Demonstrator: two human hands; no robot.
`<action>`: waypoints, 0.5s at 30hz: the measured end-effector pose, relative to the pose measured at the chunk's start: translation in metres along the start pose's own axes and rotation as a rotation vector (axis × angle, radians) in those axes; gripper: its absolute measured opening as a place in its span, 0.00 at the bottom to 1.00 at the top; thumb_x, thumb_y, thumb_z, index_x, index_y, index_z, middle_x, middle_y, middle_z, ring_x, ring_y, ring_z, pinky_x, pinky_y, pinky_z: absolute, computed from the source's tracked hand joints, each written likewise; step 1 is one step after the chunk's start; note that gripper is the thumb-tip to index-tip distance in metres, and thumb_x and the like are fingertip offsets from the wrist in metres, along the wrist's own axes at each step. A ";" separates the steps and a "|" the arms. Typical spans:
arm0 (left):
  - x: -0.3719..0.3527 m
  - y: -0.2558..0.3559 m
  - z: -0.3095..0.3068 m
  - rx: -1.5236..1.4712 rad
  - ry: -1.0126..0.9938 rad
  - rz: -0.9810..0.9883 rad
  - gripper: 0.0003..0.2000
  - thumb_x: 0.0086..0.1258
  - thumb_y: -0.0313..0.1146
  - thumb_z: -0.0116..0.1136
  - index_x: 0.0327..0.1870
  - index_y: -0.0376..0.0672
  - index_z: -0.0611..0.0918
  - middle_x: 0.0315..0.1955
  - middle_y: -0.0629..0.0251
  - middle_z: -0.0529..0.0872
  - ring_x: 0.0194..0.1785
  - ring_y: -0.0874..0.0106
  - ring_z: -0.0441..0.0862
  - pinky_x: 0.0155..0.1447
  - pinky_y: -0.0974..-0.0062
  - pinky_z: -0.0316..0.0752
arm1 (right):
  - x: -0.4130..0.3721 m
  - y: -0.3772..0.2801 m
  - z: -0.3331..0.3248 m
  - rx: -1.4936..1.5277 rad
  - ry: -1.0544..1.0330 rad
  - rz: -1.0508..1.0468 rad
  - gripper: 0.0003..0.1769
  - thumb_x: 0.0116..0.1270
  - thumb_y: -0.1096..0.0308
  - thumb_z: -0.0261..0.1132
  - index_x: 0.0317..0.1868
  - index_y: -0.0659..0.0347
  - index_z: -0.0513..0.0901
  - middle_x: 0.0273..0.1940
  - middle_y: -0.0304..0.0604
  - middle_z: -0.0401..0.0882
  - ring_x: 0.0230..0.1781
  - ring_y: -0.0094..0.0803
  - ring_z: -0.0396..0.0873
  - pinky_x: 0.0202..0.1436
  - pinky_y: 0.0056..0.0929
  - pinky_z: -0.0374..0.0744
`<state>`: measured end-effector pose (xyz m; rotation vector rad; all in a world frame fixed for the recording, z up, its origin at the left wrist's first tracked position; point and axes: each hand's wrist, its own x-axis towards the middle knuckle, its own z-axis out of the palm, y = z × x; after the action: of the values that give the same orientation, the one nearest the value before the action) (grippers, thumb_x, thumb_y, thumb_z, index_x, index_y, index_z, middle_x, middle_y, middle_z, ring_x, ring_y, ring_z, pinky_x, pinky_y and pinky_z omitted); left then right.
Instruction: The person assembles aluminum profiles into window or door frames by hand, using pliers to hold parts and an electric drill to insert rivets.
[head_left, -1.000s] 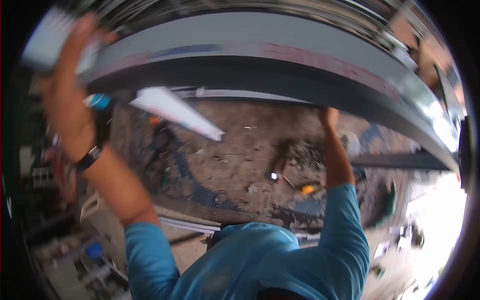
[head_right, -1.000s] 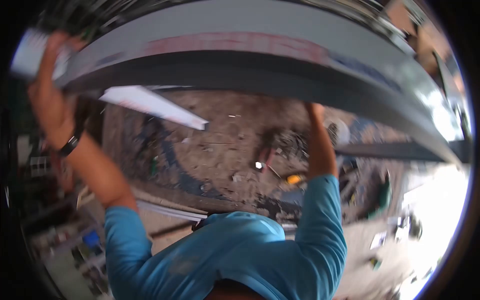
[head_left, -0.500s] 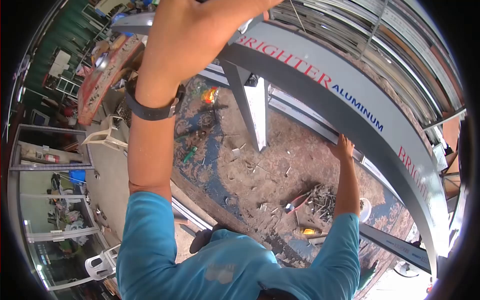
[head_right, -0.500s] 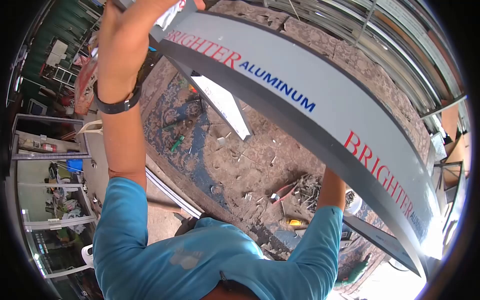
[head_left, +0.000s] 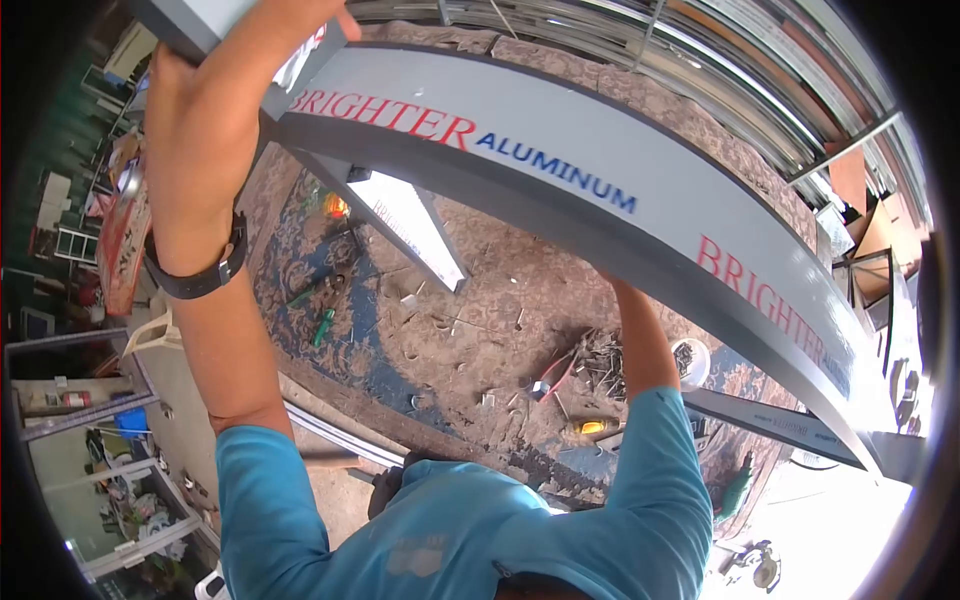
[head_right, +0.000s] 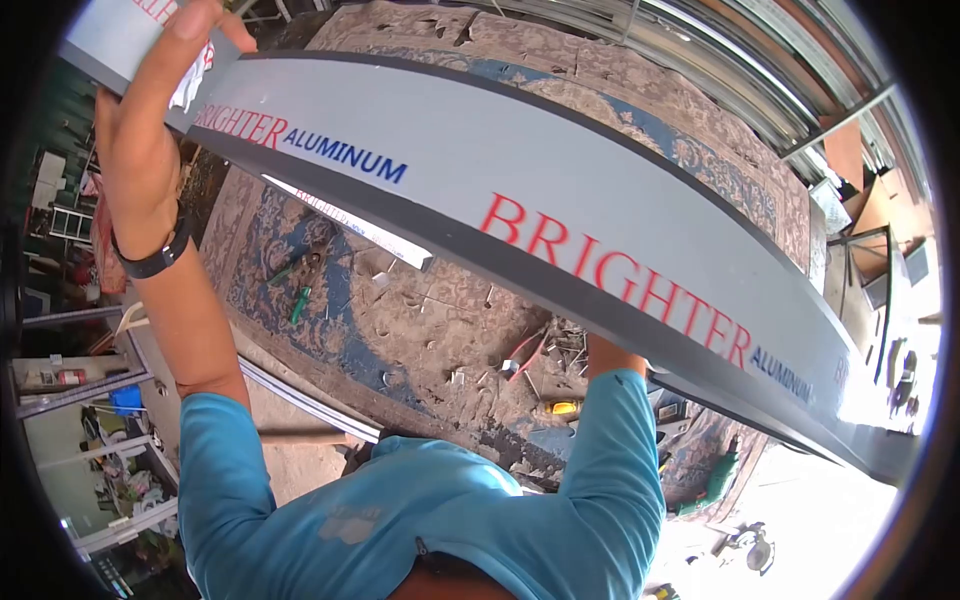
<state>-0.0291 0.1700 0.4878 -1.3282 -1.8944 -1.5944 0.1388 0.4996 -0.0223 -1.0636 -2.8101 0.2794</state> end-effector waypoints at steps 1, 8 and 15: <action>0.002 -0.002 -0.004 0.014 -0.036 -0.015 0.17 0.73 0.45 0.66 0.40 0.36 0.84 0.29 0.62 0.87 0.32 0.73 0.85 0.38 0.76 0.76 | 0.005 0.004 -0.012 0.008 -0.003 0.003 0.41 0.65 0.46 0.73 0.75 0.53 0.73 0.75 0.53 0.70 0.76 0.55 0.68 0.76 0.56 0.68; 0.007 -0.014 -0.034 -0.016 -0.252 -0.042 0.14 0.78 0.40 0.60 0.51 0.36 0.82 0.36 0.59 0.89 0.40 0.75 0.84 0.46 0.77 0.76 | 0.014 0.010 -0.040 0.031 -0.037 -0.004 0.42 0.64 0.47 0.74 0.75 0.54 0.73 0.76 0.54 0.69 0.77 0.55 0.67 0.76 0.57 0.67; 0.005 -0.012 -0.039 0.100 -0.274 0.025 0.15 0.77 0.42 0.61 0.50 0.38 0.83 0.36 0.61 0.89 0.41 0.75 0.83 0.48 0.77 0.75 | 0.026 -0.003 -0.064 0.071 -0.031 -0.078 0.42 0.63 0.47 0.74 0.75 0.55 0.74 0.76 0.54 0.69 0.77 0.55 0.66 0.77 0.59 0.66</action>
<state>-0.0530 0.1383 0.4972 -1.5869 -2.0732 -1.3424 0.1291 0.5233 0.0420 -0.9410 -2.8375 0.3872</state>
